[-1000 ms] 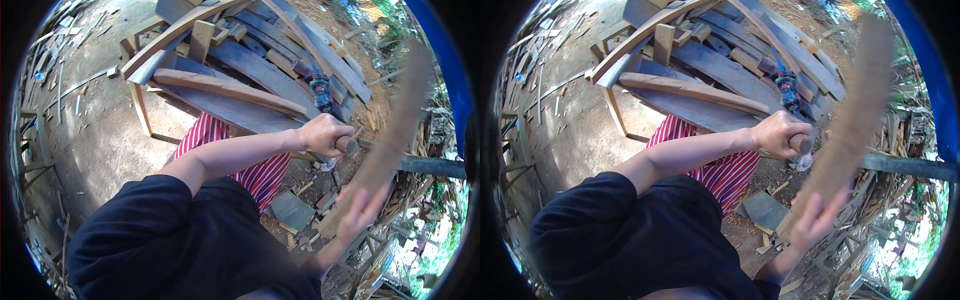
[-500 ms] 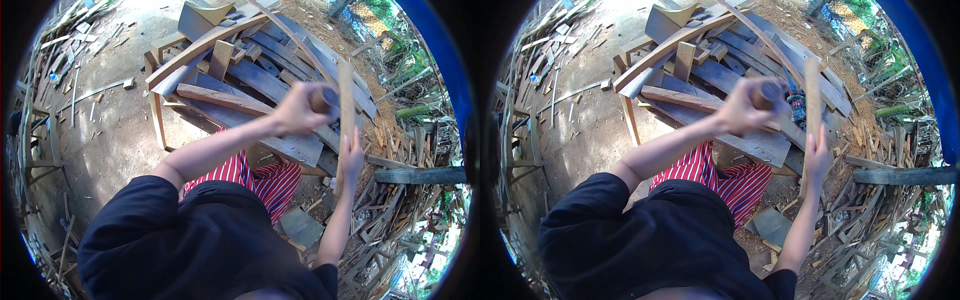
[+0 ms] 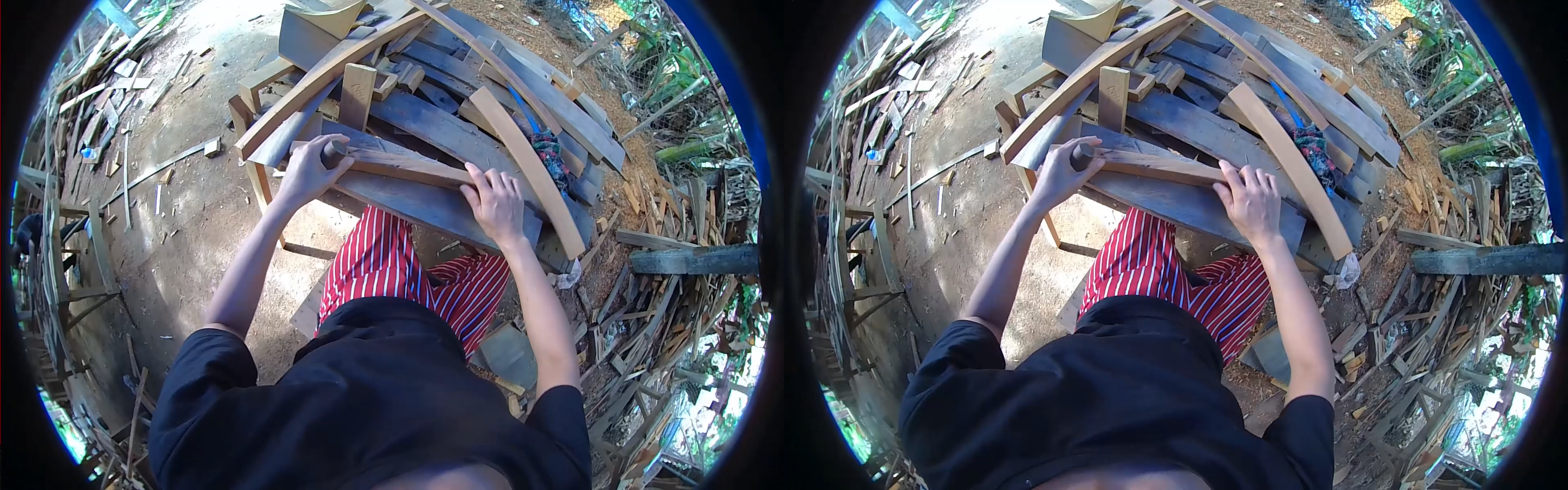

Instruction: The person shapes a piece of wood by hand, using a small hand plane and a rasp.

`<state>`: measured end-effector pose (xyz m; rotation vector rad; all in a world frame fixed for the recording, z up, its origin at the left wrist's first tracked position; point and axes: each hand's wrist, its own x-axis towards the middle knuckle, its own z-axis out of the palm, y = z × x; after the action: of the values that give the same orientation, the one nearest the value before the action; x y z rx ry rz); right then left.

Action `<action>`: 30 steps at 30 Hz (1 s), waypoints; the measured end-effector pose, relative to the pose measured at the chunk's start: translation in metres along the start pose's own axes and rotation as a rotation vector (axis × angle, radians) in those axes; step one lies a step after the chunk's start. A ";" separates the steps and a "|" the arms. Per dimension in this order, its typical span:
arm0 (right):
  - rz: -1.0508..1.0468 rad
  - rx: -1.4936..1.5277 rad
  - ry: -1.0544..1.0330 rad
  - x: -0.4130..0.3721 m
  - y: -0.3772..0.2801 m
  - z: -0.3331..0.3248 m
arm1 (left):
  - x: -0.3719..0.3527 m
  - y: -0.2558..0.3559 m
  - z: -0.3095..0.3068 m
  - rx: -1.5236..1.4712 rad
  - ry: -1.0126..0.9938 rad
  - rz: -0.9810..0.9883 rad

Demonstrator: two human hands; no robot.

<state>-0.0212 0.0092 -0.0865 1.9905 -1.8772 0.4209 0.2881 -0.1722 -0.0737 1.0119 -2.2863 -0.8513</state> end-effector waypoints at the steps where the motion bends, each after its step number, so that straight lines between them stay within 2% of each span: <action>1: 0.086 0.020 -0.081 0.002 0.001 0.004 | 0.001 -0.007 0.010 0.034 0.067 0.062; 2: 0.168 0.042 -0.156 0.005 0.001 0.007 | 0.002 -0.016 0.017 0.071 0.139 0.125; 4: 0.130 0.049 -0.074 0.003 -0.001 -0.004 | 0.009 -0.009 0.020 0.065 0.070 0.018; 8: 0.222 0.146 -0.076 -0.026 -0.009 -0.044 | 0.018 0.006 0.034 -0.036 0.039 0.050; 10: 0.449 0.266 -0.139 -0.046 -0.008 -0.058 | 0.025 0.016 0.041 -0.087 0.006 0.080; 12: 0.561 0.286 -0.153 -0.069 -0.009 -0.065 | 0.026 0.027 0.050 -0.121 0.113 0.223; 14: 0.762 0.310 -0.255 -0.086 -0.012 -0.075 | 0.027 0.044 0.054 -0.213 0.164 0.208; 16: 0.827 0.306 -0.219 -0.107 -0.013 -0.072 | 0.032 0.051 0.056 -0.276 0.175 0.209; 17: 0.853 0.303 -0.193 -0.114 -0.015 -0.070 | 0.029 0.058 0.053 -0.365 0.090 0.005; 19: 0.911 0.327 -0.206 -0.119 -0.018 -0.071 | 0.035 0.055 0.052 -0.362 0.093 0.007; 21: 0.954 0.387 -0.194 -0.117 -0.022 -0.067 | 0.036 0.058 0.045 -0.357 0.080 0.014; 23: 0.970 0.526 -0.193 -0.109 -0.026 -0.065 | 0.035 0.066 0.035 -0.522 0.057 -0.089; 24: 0.939 0.659 -0.174 -0.105 -0.025 -0.055 | 0.034 0.067 0.032 -0.511 0.029 -0.081; 27: 0.807 0.972 -0.062 -0.076 -0.025 -0.034 | 0.031 0.072 0.023 -0.529 0.108 -0.024; 30: 0.808 1.040 -0.120 -0.037 -0.019 -0.027 | 0.026 0.073 0.019 -0.536 0.124 0.008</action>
<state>-0.0039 0.0557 -0.0806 1.5781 -2.8368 1.8284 0.2259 -0.1476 -0.0305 0.7824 -1.8069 -1.2683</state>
